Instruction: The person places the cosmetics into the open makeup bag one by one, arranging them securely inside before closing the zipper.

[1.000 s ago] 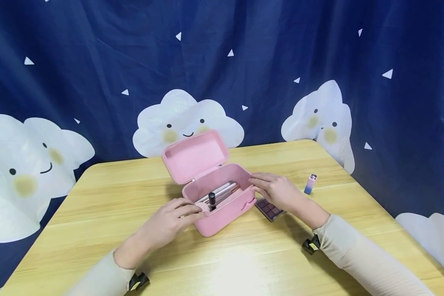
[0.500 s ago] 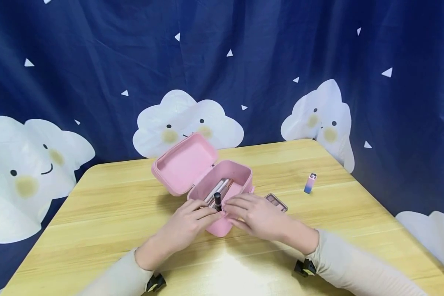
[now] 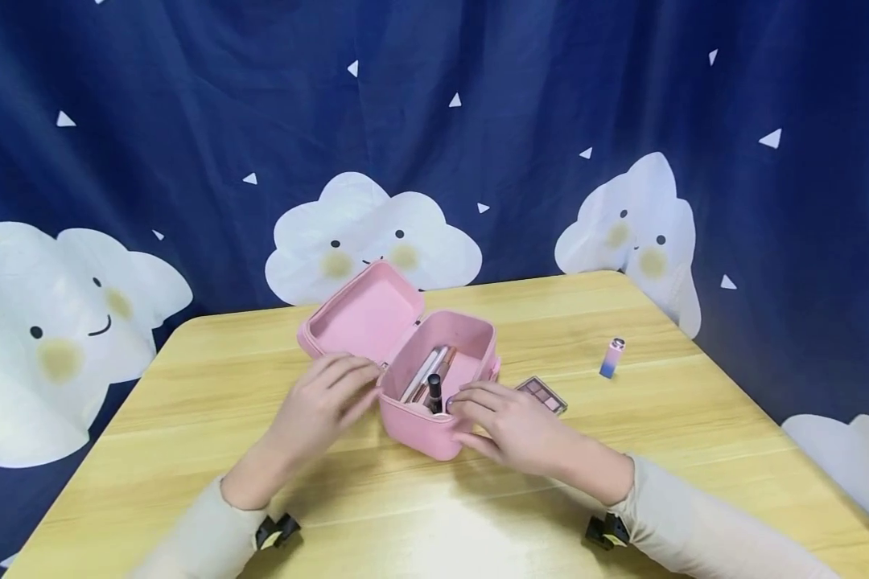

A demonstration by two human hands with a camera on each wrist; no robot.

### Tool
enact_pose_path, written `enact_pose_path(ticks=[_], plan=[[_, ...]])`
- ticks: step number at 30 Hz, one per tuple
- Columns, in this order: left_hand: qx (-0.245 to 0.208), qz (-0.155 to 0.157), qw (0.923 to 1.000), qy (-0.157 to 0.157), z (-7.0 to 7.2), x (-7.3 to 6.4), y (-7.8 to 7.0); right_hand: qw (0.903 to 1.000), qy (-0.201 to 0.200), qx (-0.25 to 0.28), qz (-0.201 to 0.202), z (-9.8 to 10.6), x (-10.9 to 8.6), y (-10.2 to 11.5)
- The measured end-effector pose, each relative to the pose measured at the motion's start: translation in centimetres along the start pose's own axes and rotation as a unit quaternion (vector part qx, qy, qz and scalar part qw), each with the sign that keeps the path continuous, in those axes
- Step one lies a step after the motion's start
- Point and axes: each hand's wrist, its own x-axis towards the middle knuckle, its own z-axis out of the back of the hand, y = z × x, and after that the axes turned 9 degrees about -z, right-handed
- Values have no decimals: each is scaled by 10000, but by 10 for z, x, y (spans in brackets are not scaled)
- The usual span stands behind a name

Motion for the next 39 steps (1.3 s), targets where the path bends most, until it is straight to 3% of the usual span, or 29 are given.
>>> enact_pose_path(ticks=[5,11,16,20,23,25,28,32,35,39], plan=[[238,362,9984,-359,17,-8,19,9997,131,14,-215,5,-5,-6],[180,880,9953,-374,30,-23,33,9995,-25,50,-326,5,-10,-12],[-201,1605,9865,-273,30,-36,38,9984,-108,-5,-559,6,-14,-17],[-957,1843,9777,-300,25,-41,38,9964,-71,-29,-844,6,-17,-19],[-1340,1722,9752,-361,22,-42,37,9939,-25,24,-1100,5,-18,-19],[-1307,1619,9773,-389,21,-41,36,9916,-5,40,-1292,5,-18,-19],[-922,1331,9864,-286,22,-39,36,9891,29,111,-1468,5,-18,-19],[-423,784,9960,103,27,-37,37,9901,-4,256,-1377,5,-17,-21],[-230,475,9982,296,32,-35,39,9914,-55,352,-1259,5,-16,-24],[51,180,9994,302,37,-30,42,9916,-63,519,-1186,5,-16,-27]])
